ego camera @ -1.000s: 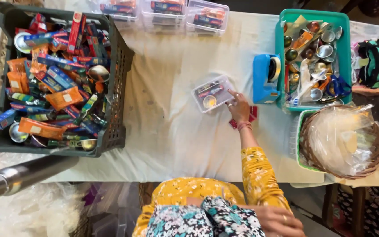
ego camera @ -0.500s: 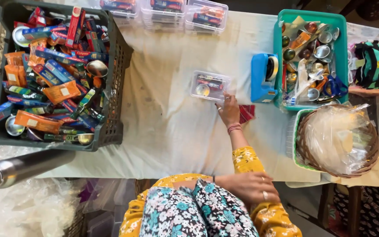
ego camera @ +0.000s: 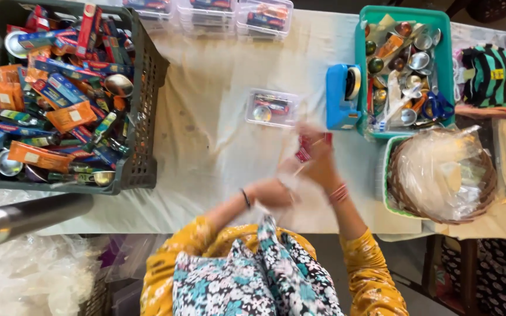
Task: The person sorts through a crate of assorted items, picking out a small tin and several packets. They place these items into a clear plastic container, close the lid, and then wrap the container in bubble wrap.
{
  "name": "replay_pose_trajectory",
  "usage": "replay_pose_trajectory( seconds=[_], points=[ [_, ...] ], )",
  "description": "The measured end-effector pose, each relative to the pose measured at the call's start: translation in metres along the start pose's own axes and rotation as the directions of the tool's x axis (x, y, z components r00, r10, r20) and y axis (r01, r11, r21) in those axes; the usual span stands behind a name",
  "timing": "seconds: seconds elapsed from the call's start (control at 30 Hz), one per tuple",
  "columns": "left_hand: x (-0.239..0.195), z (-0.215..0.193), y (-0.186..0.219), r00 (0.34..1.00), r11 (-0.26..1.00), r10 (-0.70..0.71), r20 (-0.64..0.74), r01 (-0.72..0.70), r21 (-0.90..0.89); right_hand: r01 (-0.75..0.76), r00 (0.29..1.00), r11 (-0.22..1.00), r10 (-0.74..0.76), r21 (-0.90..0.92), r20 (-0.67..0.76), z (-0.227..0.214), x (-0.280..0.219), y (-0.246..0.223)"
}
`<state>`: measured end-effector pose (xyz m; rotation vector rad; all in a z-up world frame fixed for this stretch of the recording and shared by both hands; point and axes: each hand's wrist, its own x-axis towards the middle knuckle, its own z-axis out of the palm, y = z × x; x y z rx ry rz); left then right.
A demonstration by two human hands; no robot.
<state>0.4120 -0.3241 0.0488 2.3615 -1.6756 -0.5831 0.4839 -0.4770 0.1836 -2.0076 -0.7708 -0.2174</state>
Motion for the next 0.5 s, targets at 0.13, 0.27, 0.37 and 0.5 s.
replay_pose_trajectory(
  seconds=[0.13,0.27,0.37,0.5],
  points=[
    [0.0,0.071,-0.127,0.771,0.903,0.128,-0.624,0.169,0.394,0.389,0.839,0.921,-0.343,-0.024,0.423,0.057,-0.008,-0.118],
    [-0.029,0.039,-0.145,0.558,0.663,-0.706,-0.437,0.737,-0.13,0.758,0.564,0.647,-0.715,0.083,0.413,0.095,-0.038,-0.165],
    [-0.054,0.026,-0.135,0.348,0.531,-0.811,-0.471,0.777,-0.34,0.688,0.607,0.674,-0.737,0.267,0.295,0.1,-0.066,-0.187],
    [-0.059,0.032,-0.086,0.098,0.369,-0.909,-0.404,0.638,-0.676,0.638,0.629,0.731,-0.676,0.241,0.384,0.106,-0.09,-0.184]
  ],
)
